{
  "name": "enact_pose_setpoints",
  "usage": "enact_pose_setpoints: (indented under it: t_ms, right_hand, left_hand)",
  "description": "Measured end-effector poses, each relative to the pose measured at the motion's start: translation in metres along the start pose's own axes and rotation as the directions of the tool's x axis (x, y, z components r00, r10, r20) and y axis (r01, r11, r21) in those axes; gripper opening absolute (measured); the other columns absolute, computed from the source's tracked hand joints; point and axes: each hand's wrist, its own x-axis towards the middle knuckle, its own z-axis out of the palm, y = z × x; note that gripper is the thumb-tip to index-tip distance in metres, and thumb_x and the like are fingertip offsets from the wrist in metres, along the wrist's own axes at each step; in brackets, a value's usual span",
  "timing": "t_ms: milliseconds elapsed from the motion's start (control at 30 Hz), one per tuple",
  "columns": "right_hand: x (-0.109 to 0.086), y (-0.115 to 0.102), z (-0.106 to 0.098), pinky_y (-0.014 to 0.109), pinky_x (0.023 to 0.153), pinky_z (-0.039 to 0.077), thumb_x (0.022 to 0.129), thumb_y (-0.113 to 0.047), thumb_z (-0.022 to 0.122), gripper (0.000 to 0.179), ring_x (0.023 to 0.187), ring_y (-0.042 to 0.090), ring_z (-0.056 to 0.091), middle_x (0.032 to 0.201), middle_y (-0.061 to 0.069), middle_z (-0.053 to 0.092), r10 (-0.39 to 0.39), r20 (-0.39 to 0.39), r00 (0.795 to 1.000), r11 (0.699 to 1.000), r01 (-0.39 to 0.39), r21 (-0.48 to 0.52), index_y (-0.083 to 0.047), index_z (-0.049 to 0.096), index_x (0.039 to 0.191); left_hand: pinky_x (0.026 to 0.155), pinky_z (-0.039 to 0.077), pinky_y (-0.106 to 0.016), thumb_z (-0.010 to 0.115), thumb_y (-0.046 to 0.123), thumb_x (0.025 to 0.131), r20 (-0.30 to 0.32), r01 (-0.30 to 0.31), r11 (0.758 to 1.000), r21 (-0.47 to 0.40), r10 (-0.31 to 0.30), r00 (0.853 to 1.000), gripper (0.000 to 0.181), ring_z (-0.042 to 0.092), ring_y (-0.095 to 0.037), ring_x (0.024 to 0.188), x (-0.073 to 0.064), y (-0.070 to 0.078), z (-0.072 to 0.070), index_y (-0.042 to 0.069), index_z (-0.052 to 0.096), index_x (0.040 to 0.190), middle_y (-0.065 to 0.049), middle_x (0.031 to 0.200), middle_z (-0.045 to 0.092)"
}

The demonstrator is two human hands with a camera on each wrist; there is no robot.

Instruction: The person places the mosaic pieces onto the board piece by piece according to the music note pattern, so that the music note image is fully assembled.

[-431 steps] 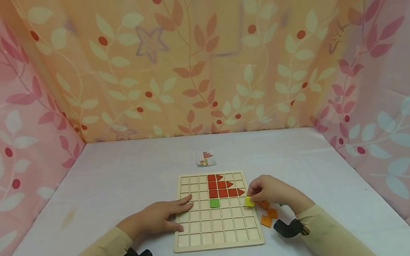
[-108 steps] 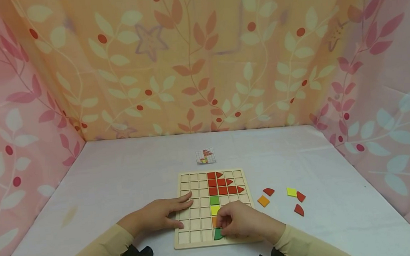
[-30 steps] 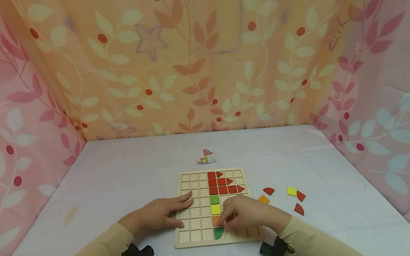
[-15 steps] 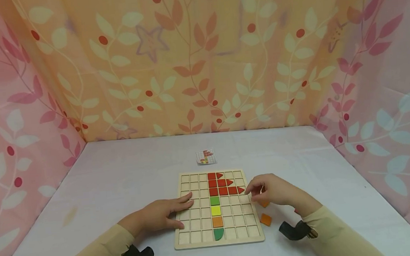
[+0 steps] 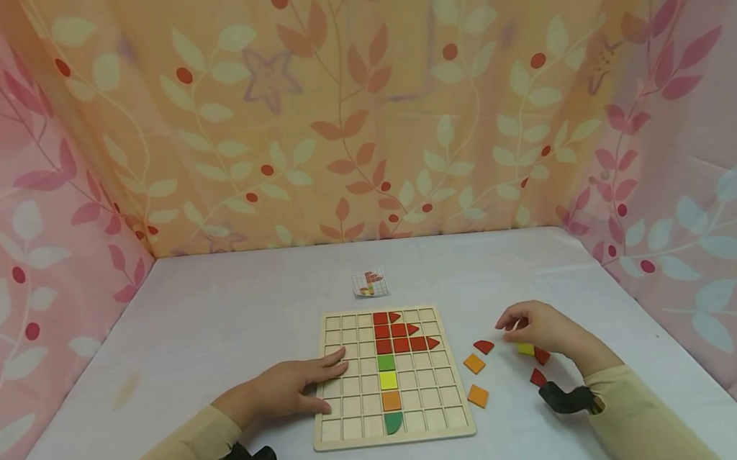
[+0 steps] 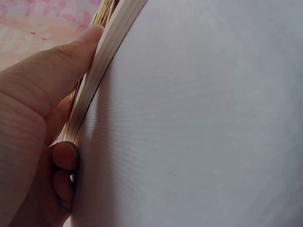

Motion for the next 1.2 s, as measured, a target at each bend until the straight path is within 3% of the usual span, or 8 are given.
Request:
enact_pose_setpoints:
  t_ms: [267,533,700,1200]
  right_hand:
    - [-0.002,0.031,-0.007,0.031,0.061,0.048,0.076,-0.009,0.072,0.015,0.071,0.02,0.05,0.081,0.004,0.056,0.104,0.067,0.992,0.994,-0.106,0.022,-0.009,0.066,0.09]
    - [-0.006,0.047,-0.012,0.031,0.061,0.04,0.07,-0.01,0.077,0.023,0.07,0.02,0.047,0.073,0.005,0.049,0.13,0.092,0.987,0.991,-0.126,-0.047,-0.01,0.061,0.086]
    - [-0.009,0.047,-0.015,0.03,0.058,0.037,0.066,-0.011,0.08,0.026,0.066,0.019,0.046,0.067,0.004,0.048,0.118,0.127,0.985,0.992,-0.112,-0.054,-0.008,0.057,0.08]
    - [-0.011,0.033,-0.014,0.029,0.057,0.038,0.071,-0.01,0.076,0.016,0.063,0.018,0.046,0.065,0.003,0.051,0.154,0.149,0.977,0.987,-0.146,-0.063,-0.009,0.061,0.074]
  left_hand:
    - [0.103,0.03,-0.045,0.057,0.059,0.078,-0.001,-0.007,1.0,-0.008,0.007,1.0,0.072,0.026,-0.014,0.135,0.0,-0.001,0.001,0.036,0.03,0.141,0.016,0.15,0.017]
    - [0.102,0.031,-0.045,0.057,0.059,0.078,-0.015,-0.019,1.0,0.01,0.019,1.0,0.072,0.028,-0.015,0.134,0.0,-0.001,0.001,0.035,0.031,0.141,0.015,0.15,0.018]
    - [0.103,0.031,-0.044,0.056,0.06,0.078,-0.01,-0.012,1.0,0.01,0.012,1.0,0.072,0.027,-0.014,0.134,0.0,-0.001,0.001,0.036,0.031,0.141,0.016,0.15,0.018]
    - [0.103,0.029,-0.046,0.057,0.059,0.078,0.0,-0.01,1.0,-0.016,0.01,1.0,0.072,0.025,-0.015,0.135,0.0,-0.001,0.0,0.036,0.03,0.141,0.015,0.15,0.017]
